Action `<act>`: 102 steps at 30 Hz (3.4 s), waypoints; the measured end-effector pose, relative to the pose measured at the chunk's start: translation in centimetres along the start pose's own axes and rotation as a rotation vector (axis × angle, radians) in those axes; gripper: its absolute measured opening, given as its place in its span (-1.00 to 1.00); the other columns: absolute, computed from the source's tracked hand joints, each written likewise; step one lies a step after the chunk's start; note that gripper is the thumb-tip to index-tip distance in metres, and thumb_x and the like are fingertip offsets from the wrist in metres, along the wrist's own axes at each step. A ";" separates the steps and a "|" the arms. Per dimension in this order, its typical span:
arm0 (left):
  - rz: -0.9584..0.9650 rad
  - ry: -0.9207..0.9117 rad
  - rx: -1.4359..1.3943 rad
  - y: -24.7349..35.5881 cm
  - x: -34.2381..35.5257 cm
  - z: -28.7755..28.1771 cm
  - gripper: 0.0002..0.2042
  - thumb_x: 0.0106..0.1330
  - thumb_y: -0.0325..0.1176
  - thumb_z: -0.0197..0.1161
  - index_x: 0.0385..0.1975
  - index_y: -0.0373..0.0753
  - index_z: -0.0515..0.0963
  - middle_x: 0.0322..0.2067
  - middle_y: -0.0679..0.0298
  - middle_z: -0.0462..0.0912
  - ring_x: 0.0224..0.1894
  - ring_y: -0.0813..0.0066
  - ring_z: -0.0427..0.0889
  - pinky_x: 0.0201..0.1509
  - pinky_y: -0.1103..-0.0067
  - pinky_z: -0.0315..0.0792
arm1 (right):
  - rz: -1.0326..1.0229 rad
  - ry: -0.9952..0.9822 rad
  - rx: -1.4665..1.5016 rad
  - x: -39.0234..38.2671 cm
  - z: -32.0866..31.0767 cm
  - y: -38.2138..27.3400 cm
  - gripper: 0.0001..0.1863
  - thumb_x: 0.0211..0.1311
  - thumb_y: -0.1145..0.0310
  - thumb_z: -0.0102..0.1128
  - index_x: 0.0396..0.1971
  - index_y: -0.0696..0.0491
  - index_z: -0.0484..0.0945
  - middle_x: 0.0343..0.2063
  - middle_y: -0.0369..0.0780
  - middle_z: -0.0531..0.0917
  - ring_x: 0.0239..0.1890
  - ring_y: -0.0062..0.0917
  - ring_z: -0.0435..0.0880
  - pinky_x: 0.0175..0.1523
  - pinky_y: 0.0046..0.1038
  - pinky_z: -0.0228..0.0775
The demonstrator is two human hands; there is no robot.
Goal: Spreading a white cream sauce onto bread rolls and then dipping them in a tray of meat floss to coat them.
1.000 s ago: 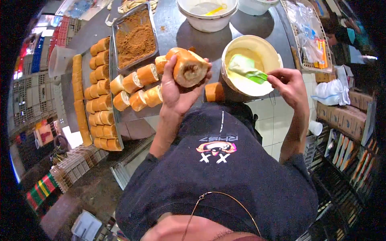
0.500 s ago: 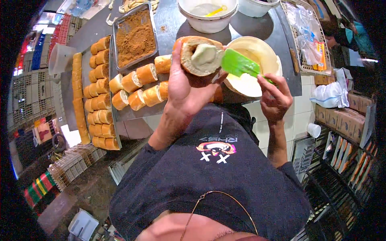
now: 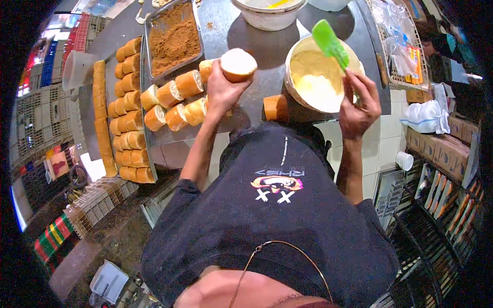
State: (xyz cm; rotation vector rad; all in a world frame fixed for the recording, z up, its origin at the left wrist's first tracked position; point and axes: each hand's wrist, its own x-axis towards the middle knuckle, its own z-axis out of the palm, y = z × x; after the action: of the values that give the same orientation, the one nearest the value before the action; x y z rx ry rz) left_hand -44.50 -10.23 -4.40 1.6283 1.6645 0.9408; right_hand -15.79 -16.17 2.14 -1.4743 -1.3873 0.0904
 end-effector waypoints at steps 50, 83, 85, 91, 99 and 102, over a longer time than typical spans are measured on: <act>0.091 -0.374 -0.158 11.2 -4.9 -3.5 -0.12 -0.33 -0.40 0.59 0.13 -0.44 0.32 -0.09 0.00 0.63 0.02 0.24 0.63 0.19 0.48 0.45 | -0.018 -0.414 -0.129 -2.0 -2.2 -3.0 -0.69 0.03 0.66 0.25 -0.19 0.06 0.71 -0.31 -0.21 0.66 -0.35 -0.42 0.69 -0.24 -0.43 0.50; -0.638 -0.431 -1.775 18.4 -3.3 1.2 -0.29 0.32 0.34 -0.04 0.16 -0.21 0.42 0.07 0.05 0.58 0.15 0.23 0.50 0.32 0.24 0.26 | -0.363 -0.197 0.029 -0.6 -5.0 0.0 -0.66 -0.03 0.71 0.36 -0.21 0.07 0.75 -0.27 -0.18 0.66 -0.26 -0.40 0.63 -0.16 -0.44 0.48; -0.649 -0.378 -1.765 18.7 -3.8 1.1 -0.28 0.32 0.34 -0.04 0.18 -0.22 0.42 0.07 0.06 0.58 0.18 0.25 0.49 0.34 0.26 0.24 | -0.275 -0.130 0.039 -0.6 -6.0 0.9 -0.61 -0.15 0.64 0.30 -0.23 0.00 0.77 -0.31 -0.20 0.67 -0.28 -0.36 0.64 -0.16 -0.37 0.52; -0.729 -0.289 -1.634 19.1 -6.4 3.0 -0.39 0.31 0.29 0.06 0.10 -0.12 0.49 -0.01 0.27 0.62 0.13 0.44 0.52 0.23 0.30 0.32 | -0.460 -0.056 0.184 0.5 -2.2 -0.7 -0.76 -0.03 0.67 0.40 -0.31 0.08 0.76 -0.29 -0.22 0.68 -0.29 -0.40 0.65 -0.20 -0.45 0.52; -0.201 0.224 -0.772 14.7 -8.0 3.1 -0.46 0.13 -0.29 0.49 0.07 -0.31 0.44 -0.07 0.28 0.62 0.01 0.48 0.60 0.11 0.52 0.50 | -0.262 -0.122 0.127 2.2 -3.0 -0.3 -0.70 0.02 0.68 0.32 -0.21 0.07 0.72 -0.31 -0.17 0.67 -0.26 -0.39 0.66 -0.15 -0.40 0.51; -0.063 0.340 -0.317 11.7 -7.9 3.1 -0.22 -0.13 -0.21 0.62 0.12 -0.32 0.38 -0.04 0.16 0.61 0.02 0.27 0.60 0.11 0.37 0.47 | -0.358 -0.172 0.101 3.3 -4.8 -1.8 -0.70 0.00 0.69 0.31 -0.23 0.08 0.72 -0.32 -0.18 0.67 -0.29 -0.37 0.65 -0.16 -0.39 0.50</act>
State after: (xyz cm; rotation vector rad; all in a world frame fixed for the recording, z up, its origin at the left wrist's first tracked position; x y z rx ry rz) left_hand -35.08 -18.11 3.23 1.2493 1.6657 1.4303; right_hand -12.79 -17.02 7.38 -1.1370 -1.7411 0.0592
